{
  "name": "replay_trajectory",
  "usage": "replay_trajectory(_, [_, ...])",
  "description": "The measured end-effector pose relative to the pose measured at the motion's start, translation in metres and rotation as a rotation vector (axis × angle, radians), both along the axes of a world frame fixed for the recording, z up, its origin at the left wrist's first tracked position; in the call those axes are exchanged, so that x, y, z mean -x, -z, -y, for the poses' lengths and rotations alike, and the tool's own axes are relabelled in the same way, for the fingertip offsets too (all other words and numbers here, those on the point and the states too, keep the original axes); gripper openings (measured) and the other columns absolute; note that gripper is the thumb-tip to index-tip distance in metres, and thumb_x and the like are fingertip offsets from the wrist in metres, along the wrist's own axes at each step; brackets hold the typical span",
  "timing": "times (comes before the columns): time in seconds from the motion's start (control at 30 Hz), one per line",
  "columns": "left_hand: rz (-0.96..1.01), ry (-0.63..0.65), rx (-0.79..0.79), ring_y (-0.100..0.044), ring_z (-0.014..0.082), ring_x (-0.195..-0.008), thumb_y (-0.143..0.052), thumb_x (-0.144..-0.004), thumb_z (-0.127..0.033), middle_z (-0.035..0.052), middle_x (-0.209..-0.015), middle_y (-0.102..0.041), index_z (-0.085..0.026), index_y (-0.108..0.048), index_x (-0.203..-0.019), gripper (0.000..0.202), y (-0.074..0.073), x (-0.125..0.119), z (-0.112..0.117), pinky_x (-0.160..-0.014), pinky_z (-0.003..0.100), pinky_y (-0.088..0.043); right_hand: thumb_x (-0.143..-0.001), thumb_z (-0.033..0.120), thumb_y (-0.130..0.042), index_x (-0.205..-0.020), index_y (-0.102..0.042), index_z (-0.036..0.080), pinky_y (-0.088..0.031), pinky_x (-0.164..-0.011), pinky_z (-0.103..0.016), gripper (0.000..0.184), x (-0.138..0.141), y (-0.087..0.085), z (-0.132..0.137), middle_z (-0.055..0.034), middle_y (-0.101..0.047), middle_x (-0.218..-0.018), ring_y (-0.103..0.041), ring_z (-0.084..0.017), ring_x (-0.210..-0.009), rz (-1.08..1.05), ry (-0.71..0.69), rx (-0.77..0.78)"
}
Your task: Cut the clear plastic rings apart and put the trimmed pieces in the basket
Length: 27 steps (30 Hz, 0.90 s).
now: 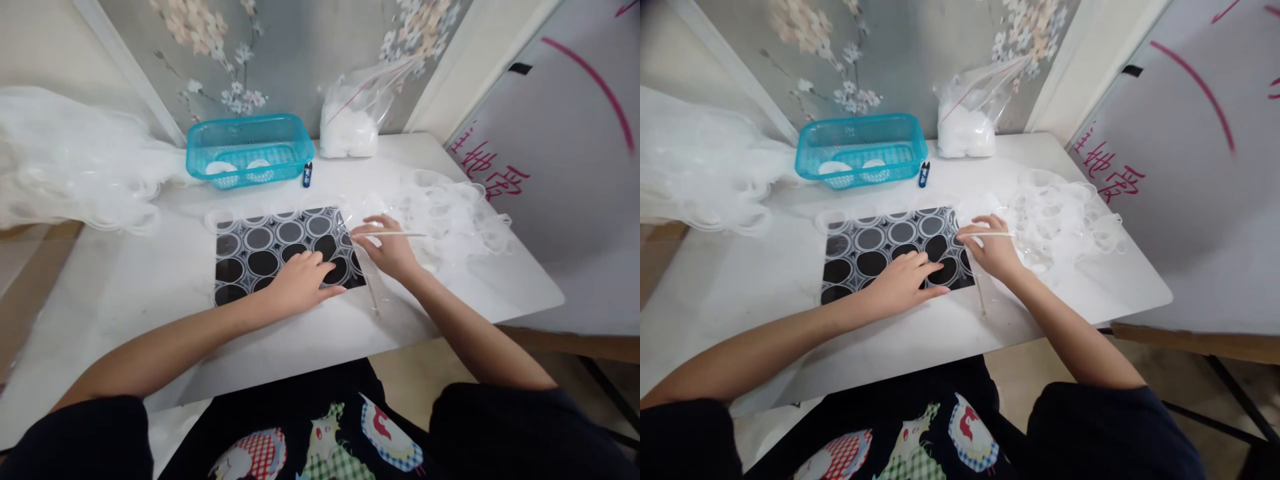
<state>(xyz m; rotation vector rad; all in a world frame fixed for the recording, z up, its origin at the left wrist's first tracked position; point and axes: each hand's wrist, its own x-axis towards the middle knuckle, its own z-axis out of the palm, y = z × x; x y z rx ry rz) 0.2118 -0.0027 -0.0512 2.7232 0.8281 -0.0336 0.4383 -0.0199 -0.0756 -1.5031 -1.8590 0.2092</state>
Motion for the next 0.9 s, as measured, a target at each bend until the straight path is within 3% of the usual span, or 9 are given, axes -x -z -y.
replay_trajectory(0.13, [0.016,0.038,-0.199,-0.051,0.0260,-0.095,-0.036,-0.091,-0.066,0.0128,-0.104,-0.060,-0.011,-0.050,-0.134,0.072,0.007,-0.024,-0.002,-0.082,0.035,-0.036,-0.088,0.035,-0.060,-0.085,-0.072,0.022,-0.051,-0.086,-0.041,0.018,-0.005,0.022,0.026,-0.0054,-0.074,-0.091,-0.066,-0.023,-0.093,-0.325,0.024,0.206])
replay_trajectory(0.3, [-0.085,0.072,-0.236,-0.050,0.0262,-0.094,-0.033,-0.091,-0.066,0.0122,-0.102,-0.059,-0.019,-0.052,-0.135,0.067,0.014,-0.036,-0.007,-0.077,0.033,-0.032,-0.085,0.040,-0.063,-0.084,-0.072,0.021,-0.052,-0.081,-0.036,0.020,-0.007,0.021,0.021,-0.0042,-0.074,-0.090,-0.068,-0.021,-0.088,-0.520,0.106,0.239])
replay_trajectory(0.53, [-0.097,0.107,-0.304,-0.049,0.0238,-0.088,-0.034,-0.092,-0.064,0.0090,-0.095,-0.057,-0.023,-0.050,-0.137,0.063,0.025,-0.027,0.001,-0.074,0.032,-0.028,-0.085,0.037,-0.064,-0.080,-0.073,0.023,-0.048,-0.091,-0.040,0.017,-0.006,0.022,0.020,-0.0046,-0.074,-0.088,-0.065,-0.023,-0.096,-0.432,-0.009,0.237])
replay_trajectory(0.9, [-0.111,0.097,-0.236,-0.049,0.0240,-0.089,-0.034,-0.092,-0.064,0.0093,-0.096,-0.057,-0.021,-0.052,-0.136,0.063,0.018,-0.029,-0.001,-0.076,0.032,-0.030,-0.085,0.036,-0.062,-0.083,-0.074,0.024,-0.046,-0.096,-0.044,0.017,-0.008,0.029,0.020,-0.0049,-0.075,-0.089,-0.063,-0.025,-0.103,-0.371,-0.002,0.232])
